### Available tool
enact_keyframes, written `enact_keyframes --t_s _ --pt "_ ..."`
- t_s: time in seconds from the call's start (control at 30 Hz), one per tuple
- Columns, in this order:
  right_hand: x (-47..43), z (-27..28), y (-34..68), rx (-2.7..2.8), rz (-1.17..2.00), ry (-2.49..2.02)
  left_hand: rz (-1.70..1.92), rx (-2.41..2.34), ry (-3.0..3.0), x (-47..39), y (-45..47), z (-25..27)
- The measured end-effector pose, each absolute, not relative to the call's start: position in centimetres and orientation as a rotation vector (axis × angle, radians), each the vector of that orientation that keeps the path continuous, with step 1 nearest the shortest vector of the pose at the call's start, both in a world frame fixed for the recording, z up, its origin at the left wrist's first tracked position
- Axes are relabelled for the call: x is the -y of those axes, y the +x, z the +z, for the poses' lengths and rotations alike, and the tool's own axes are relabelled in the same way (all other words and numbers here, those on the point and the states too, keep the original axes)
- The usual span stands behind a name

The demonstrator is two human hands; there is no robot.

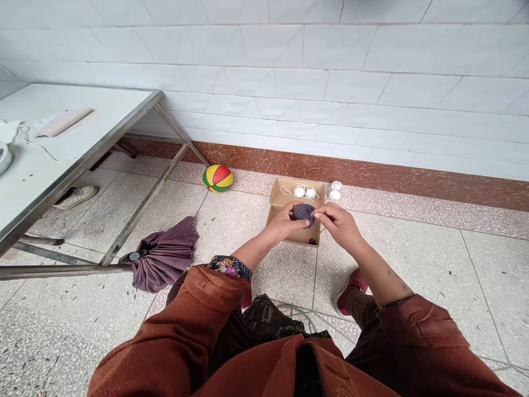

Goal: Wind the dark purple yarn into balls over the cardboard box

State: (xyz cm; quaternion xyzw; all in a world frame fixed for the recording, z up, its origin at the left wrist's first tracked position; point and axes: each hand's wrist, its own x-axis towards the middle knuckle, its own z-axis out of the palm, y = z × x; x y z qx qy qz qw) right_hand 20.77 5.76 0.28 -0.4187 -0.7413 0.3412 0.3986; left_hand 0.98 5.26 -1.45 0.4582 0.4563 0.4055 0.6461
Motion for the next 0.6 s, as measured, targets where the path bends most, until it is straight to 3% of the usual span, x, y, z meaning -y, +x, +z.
enact_keyframes --t_s 0.2,0.6 --pt "-6.5 -0.6 21.3 1.859 0.774 -1.159 0.735 -0.899 1.13 -4.7 1.0 -1.3" --pt "-6.7 -0.8 21.4 1.796 0.825 -1.227 0.759 -0.806 0.923 -4.0 1.6 -0.5"
